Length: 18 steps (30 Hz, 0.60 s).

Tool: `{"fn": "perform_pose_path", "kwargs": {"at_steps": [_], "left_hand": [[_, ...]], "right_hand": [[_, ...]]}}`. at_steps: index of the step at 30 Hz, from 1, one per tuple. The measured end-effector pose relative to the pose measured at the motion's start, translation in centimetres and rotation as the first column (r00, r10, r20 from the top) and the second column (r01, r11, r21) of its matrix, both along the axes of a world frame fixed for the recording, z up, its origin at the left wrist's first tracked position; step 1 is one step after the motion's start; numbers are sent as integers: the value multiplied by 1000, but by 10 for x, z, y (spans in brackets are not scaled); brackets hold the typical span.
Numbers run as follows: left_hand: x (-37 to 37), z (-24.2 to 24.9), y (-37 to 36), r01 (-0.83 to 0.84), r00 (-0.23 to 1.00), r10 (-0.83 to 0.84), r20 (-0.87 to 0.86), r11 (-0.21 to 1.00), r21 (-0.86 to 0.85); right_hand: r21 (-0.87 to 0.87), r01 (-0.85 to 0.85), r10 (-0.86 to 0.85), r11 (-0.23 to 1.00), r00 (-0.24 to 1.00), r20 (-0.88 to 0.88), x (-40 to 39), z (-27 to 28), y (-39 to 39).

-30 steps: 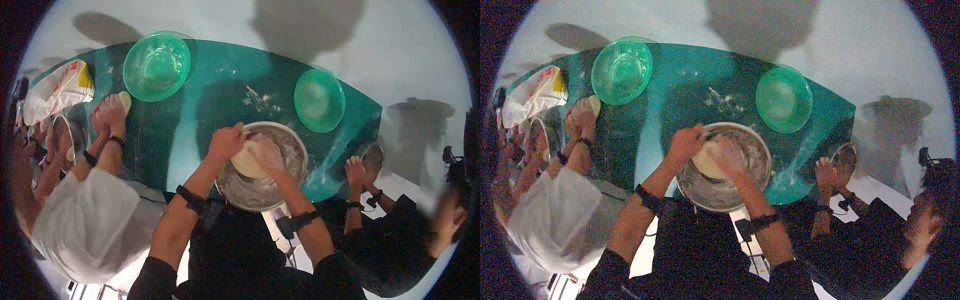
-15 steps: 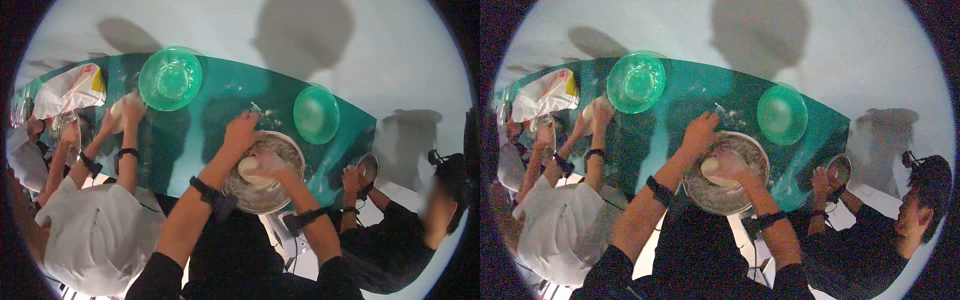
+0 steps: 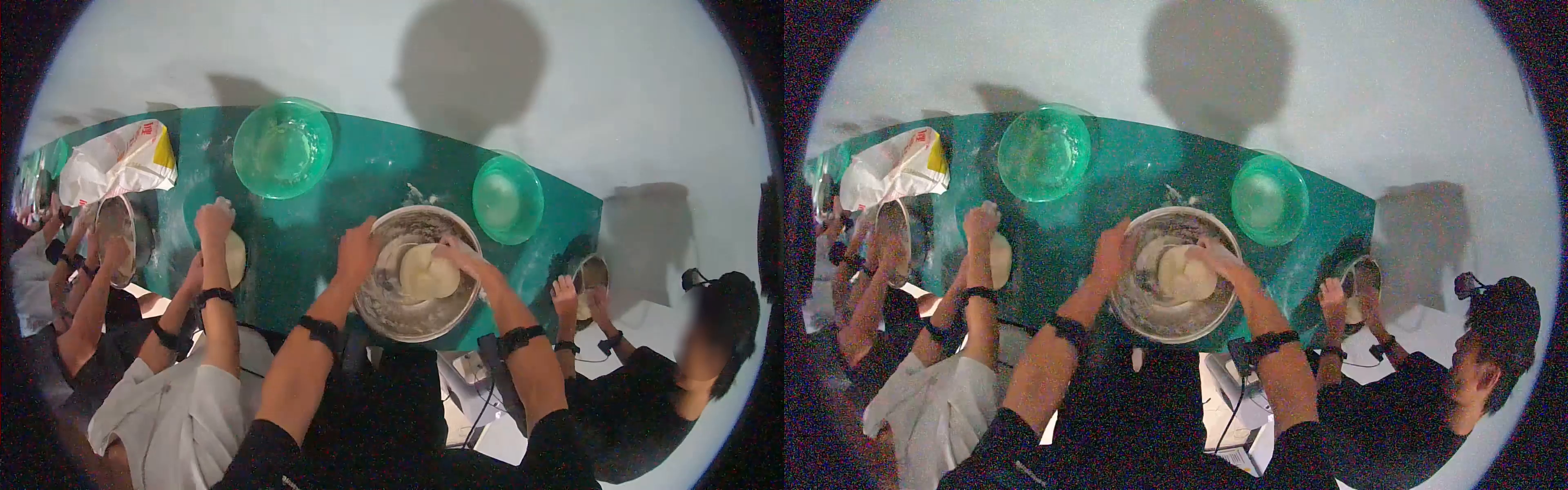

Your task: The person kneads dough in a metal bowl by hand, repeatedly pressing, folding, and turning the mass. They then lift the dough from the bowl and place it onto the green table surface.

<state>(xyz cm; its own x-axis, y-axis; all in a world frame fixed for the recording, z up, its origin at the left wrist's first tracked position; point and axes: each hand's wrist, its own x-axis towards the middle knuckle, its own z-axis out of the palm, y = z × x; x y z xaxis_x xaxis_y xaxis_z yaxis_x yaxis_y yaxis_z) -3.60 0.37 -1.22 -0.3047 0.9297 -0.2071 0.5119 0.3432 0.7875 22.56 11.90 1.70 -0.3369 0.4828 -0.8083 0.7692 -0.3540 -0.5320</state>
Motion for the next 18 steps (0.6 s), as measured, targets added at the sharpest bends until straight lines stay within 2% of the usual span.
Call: {"fn": "perform_pose_path", "kwargs": {"at_steps": [1, 2, 4, 5, 8, 11, 14, 16, 17, 18], "left_hand": [[-4, -6, 6, 18, 1000, -18, -1, 1000, 24], [-7, -5, 13, 28, 1000, -28, 4, 1000, -12], [-7, 0, 26, 53, 999, -52, 17, 995, -80], [-6, 0, 27, 49, 999, -48, 8, 996, -76], [-9, 5, 33, 68, 998, -68, 0, 989, -131], [-6, 11, 33, 80, 997, -75, 34, 974, -211], [-9, 12, 37, 71, 997, -68, 18, 970, -233], [-9, 25, 40, 77, 997, -74, 19, 961, -266], [-6, 22, 37, 82, 997, -77, 31, 977, -196], [-4, 17, 32, 80, 997, -76, 32, 988, -134]], "right_hand": [[-163, 190, -202, 968, 978, -58, -13, 22, 3], [-327, 358, -404, 874, 911, -81, -23, 33, 8], [-143, 111, -97, 984, 990, 100, -26, -1, 20], [-74, -35, 50, 997, 977, 209, -25, -18, 18], [213, -263, 178, 941, 920, 348, -53, 25, 0], [465, -511, 376, 723, 855, 357, -48, 23, -24], [786, -536, 434, 309, 815, 384, -36, 21, -61], [741, -548, 389, 387, 826, 408, -46, 33, -75], [722, -549, 374, 421, 830, 413, -55, 36, -79], [764, -586, 361, 269, 797, 484, -56, 30, -82]]}}
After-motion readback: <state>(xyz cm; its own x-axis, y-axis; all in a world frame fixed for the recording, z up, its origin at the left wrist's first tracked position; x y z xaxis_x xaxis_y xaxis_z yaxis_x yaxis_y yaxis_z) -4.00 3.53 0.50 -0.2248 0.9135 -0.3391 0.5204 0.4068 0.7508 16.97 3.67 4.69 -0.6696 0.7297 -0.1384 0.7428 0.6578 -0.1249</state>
